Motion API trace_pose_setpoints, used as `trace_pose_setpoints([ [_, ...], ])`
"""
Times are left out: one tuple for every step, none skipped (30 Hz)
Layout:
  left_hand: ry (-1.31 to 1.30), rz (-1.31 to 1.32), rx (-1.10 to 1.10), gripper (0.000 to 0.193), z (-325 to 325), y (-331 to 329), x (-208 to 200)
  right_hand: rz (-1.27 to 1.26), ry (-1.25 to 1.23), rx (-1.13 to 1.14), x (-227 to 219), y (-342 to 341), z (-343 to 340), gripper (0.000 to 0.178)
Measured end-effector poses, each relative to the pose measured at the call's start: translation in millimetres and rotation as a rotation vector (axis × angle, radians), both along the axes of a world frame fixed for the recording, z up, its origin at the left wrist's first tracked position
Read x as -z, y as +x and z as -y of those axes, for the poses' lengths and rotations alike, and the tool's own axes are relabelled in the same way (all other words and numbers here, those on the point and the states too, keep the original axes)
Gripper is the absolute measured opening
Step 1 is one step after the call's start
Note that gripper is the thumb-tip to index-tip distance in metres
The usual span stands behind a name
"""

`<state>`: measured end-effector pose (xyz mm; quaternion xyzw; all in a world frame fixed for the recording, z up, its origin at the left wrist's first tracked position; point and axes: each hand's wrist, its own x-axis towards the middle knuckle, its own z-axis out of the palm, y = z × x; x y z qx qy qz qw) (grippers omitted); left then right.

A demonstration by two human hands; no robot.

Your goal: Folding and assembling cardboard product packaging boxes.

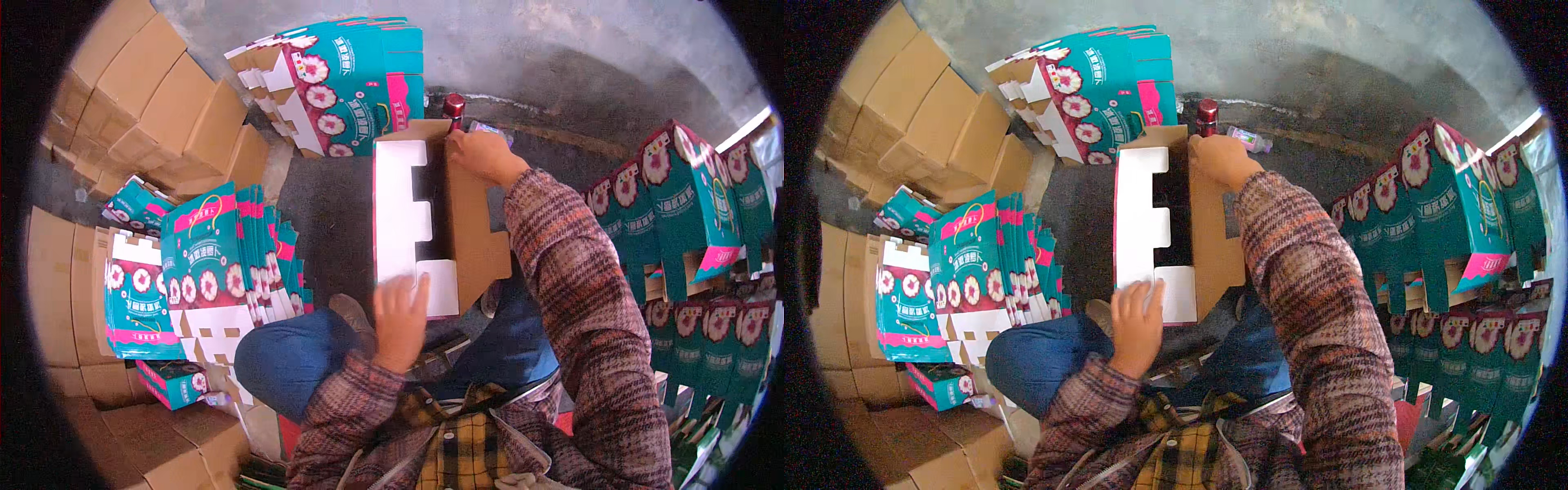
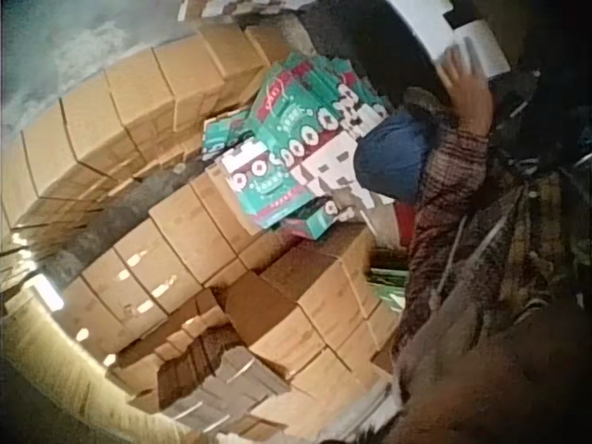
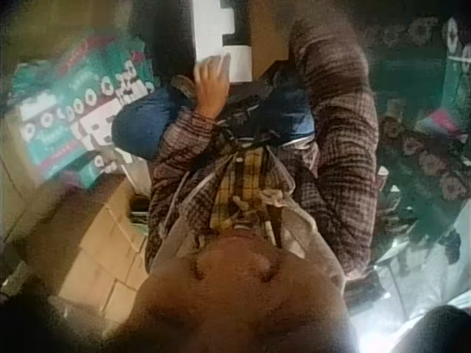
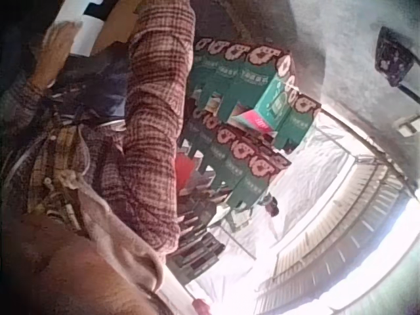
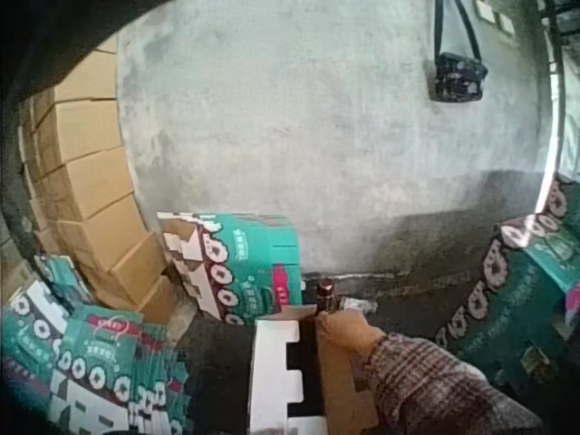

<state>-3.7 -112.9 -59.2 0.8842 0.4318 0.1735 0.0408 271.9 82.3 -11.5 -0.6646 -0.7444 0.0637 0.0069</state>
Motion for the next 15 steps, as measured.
trace_pose_setpoints([
  [0.002,-0.004,0.006,0.042,6,3,7,-0.004,0.002,0.006,1,1,1,0.044],
  [-0.018,0.023,0.045,0.045,11,13,5,-0.043,0.026,0.030,0,1,4,0.038],
  [-0.039,0.049,0.083,0.048,15,22,3,-0.082,0.049,0.054,-1,0,7,0.032],
  [-0.131,0.131,0.100,0.050,24,26,-1,-0.082,0.048,0.064,-1,-2,8,0.032],
  [-0.132,0.130,0.106,0.050,29,33,-11,-0.152,0.024,0.101,-2,-6,8,0.037],
  [-0.171,0.141,0.054,0.051,32,39,-19,-0.222,-0.001,0.136,-4,-8,9,0.042],
  [-0.210,0.151,0.001,0.052,34,43,-22,-0.224,-0.001,0.139,-4,-4,12,0.042],
  [-0.205,0.154,0.005,0.052,34,46,-18,-0.270,-0.045,0.080,1,5,10,0.051],
  [-0.161,0.143,-0.003,0.052,31,48,-9,-0.318,-0.087,0.017,7,16,6,0.061],
  [-0.119,0.143,0.002,0.053,28,54,-3,-0.430,-0.031,-0.100,19,41,5,0.056],
  [-0.118,0.141,0.001,0.053,30,51,-1,-0.432,-0.031,-0.101,20,51,10,0.056],
  [-0.124,0.112,0.020,0.053,29,45,1,-0.409,-0.084,-0.183,22,60,13,0.051],
  [-0.131,0.083,0.041,0.053,28,39,3,-0.383,-0.138,-0.262,24,67,15,0.047],
  [-0.097,0.051,0.024,0.048,24,28,4,-0.296,-0.263,-0.248,16,62,21,0.040],
  [-0.102,0.041,0.017,0.048,20,14,0,-0.305,-0.267,-0.254,2,58,30,0.040],
])
